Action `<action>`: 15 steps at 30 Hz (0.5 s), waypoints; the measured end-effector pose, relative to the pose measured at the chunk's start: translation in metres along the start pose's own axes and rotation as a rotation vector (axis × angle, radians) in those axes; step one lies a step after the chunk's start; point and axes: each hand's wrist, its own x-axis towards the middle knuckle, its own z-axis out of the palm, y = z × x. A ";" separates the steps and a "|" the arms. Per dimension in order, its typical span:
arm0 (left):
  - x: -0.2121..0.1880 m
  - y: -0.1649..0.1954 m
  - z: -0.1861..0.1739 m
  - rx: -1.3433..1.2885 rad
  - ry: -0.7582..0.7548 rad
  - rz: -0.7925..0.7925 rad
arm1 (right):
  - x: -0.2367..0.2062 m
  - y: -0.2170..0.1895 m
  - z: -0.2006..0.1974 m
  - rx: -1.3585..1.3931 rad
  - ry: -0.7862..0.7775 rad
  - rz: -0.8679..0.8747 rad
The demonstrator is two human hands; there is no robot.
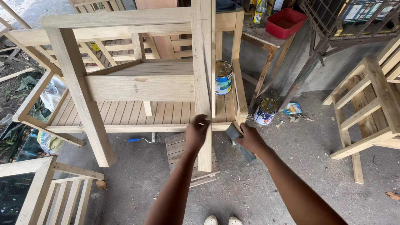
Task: The person sands a wooden chair frame with a sanding block, rubbing the armrests, backrest and edges of the chair. They rotate and reposition the chair between sections to reach different surfaces, working over the armrests, side rails and top rails.
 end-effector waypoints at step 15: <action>0.059 -0.067 0.084 -0.026 -0.220 -0.147 | 0.010 0.016 0.025 0.332 0.454 -0.023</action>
